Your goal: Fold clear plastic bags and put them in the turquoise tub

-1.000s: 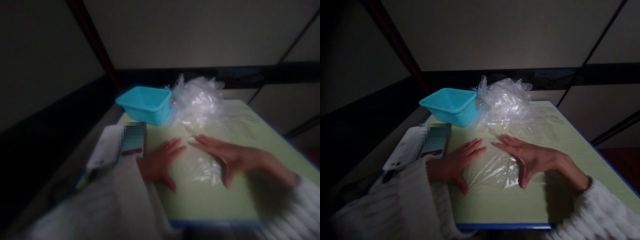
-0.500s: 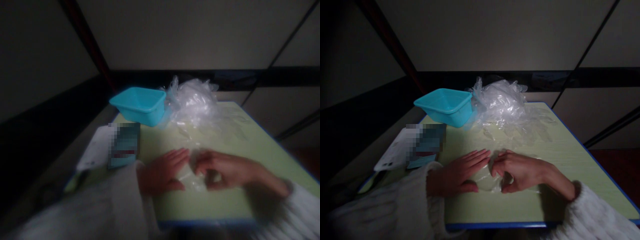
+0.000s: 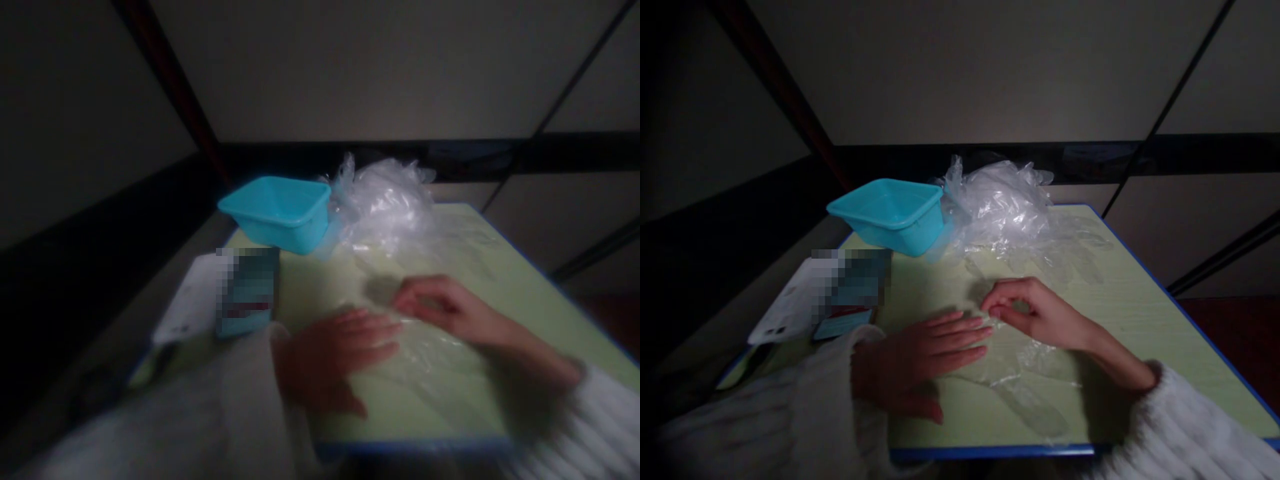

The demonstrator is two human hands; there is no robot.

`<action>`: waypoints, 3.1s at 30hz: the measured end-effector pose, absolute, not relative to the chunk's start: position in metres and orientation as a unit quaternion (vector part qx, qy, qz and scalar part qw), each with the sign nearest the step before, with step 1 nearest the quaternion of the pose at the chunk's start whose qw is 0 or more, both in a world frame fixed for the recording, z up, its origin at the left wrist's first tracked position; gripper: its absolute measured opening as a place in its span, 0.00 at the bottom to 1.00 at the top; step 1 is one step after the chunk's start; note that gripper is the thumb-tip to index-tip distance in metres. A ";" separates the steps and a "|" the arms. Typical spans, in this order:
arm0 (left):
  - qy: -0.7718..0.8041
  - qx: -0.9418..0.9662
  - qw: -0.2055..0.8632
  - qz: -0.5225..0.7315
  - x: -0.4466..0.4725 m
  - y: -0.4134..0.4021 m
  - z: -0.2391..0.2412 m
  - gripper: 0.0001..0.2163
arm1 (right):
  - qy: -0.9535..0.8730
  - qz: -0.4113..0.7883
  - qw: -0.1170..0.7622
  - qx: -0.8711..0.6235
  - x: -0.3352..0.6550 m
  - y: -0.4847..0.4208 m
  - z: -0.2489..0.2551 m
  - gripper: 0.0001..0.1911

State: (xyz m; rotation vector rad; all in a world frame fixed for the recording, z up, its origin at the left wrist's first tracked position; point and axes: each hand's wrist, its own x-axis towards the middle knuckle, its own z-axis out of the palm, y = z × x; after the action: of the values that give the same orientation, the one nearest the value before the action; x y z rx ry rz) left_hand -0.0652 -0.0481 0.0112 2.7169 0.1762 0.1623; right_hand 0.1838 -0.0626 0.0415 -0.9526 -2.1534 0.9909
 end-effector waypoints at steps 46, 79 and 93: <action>0.167 0.970 0.164 0.065 -0.068 -0.042 -0.005 0.28 | -0.685 0.418 0.463 -0.377 0.182 -0.023 -0.003 0.31; 0.228 0.965 0.114 0.061 -0.064 -0.040 -0.015 0.32 | -0.882 -0.046 0.129 -0.451 0.173 -0.053 -0.038 0.33; 0.256 0.955 0.135 0.059 -0.079 -0.037 -0.017 0.39 | -0.886 -0.027 0.120 -0.447 0.179 -0.051 -0.034 0.35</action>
State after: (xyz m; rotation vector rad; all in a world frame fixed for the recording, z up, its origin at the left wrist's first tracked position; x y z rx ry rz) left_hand -0.0789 -0.0369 -0.0171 2.7681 0.7419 0.1695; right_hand 0.1786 -0.0510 -0.0343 -1.3050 -2.5901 -0.0793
